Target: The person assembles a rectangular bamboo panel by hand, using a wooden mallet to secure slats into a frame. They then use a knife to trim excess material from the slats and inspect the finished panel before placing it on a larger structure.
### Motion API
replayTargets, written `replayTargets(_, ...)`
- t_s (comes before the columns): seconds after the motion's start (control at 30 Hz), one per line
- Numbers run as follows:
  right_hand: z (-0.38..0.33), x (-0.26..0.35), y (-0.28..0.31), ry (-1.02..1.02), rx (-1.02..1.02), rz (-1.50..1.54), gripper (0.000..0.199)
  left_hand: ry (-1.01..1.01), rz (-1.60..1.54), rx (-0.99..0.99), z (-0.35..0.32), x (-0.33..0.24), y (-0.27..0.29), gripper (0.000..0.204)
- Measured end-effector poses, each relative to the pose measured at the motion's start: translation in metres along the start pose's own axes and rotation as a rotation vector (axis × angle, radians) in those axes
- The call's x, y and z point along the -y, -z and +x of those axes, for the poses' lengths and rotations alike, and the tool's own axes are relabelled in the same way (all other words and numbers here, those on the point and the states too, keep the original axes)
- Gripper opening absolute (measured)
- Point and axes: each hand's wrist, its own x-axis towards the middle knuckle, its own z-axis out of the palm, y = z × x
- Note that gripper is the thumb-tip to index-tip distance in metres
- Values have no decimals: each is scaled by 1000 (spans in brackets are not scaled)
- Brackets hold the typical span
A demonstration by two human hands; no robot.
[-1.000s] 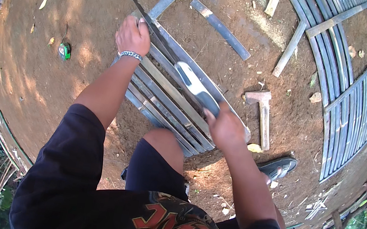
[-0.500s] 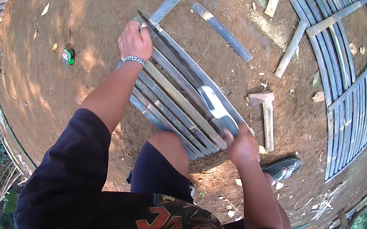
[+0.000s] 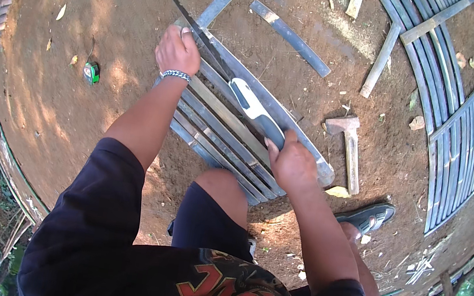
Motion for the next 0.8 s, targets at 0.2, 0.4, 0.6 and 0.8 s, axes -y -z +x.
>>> replayTargets(0.2, -44, -49, -4, -77, 29, -37, 52, 7, 7, -16, 1, 0, 3, 28)
replayTargets(0.4, -17, -28, -4, -35, 30, -72, 52, 13, 21, 21, -6, 1, 3, 28)
replayTargets(0.6, -6, -5, -1, -1, 7, -87, 54, -22, 11, -14, 3, -2, 1, 28)
replayTargets(0.8, -49, -53, 8, -86, 57, -53, 53, -14, -4, -23, 5, 2, 1, 28)
